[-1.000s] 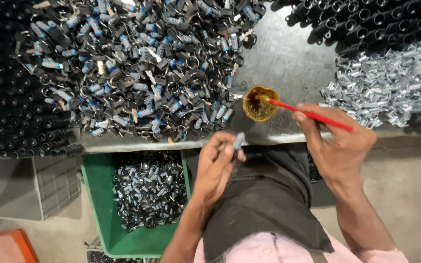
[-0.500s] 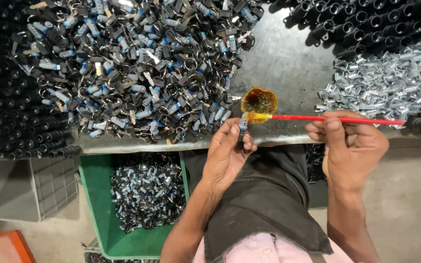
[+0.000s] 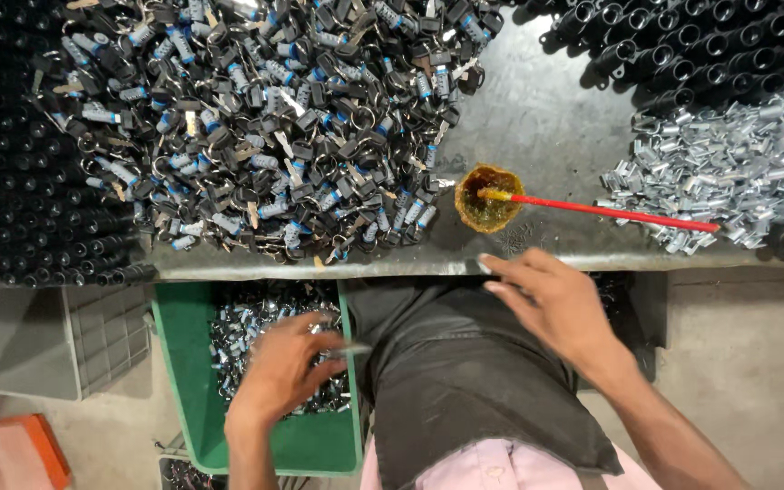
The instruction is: The person repeatedly picks small metal key components from a pile, applies a yellow substance with a red brush, and attaches a metal ring to each component. Finished units are placed into a green bin below the workbench.
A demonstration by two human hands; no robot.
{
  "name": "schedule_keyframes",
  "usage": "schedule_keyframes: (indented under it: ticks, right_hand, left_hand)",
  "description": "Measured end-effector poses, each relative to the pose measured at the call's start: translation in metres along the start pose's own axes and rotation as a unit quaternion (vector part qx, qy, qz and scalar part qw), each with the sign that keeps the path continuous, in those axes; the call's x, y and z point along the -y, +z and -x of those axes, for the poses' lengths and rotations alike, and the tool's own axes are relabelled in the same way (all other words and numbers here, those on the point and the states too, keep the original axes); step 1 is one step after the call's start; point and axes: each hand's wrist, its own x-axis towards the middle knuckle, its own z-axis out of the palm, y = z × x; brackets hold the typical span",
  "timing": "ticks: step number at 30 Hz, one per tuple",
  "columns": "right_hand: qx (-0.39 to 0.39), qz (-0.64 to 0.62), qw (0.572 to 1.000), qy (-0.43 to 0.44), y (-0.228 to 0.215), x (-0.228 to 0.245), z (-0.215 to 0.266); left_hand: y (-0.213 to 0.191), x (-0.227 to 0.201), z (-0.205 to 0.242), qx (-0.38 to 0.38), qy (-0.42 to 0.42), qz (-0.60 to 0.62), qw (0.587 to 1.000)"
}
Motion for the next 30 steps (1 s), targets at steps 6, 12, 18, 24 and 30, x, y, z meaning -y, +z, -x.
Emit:
schedule_keyframes:
  ticks: [6,12,18,24,30]
  right_hand:
    - [-0.039,0.075,0.994,-0.073,0.031,0.001,-0.01]
    - [-0.047,0.134,0.985,-0.094,0.039,-0.004,-0.006]
    - [-0.067,0.096,0.987,-0.106,0.045,-0.014,-0.002]
    - [-0.085,-0.196,0.976,-0.034,0.03,-0.003,0.014]
    - [-0.116,-0.331,0.933,-0.074,0.031,0.011,0.012]
  left_hand:
    - [0.027,-0.037,-0.024,-0.195,-0.09,-0.216,0.952]
    - [0.088,-0.027,-0.131,-0.278,-0.049,-0.335,0.899]
    - [0.074,-0.023,-0.109,-0.306,0.106,-0.256,0.911]
    - [0.083,-0.042,-0.057,-0.189,-0.01,0.401,0.896]
    - [0.127,-0.037,-0.065,-0.107,-0.079,0.683,0.718]
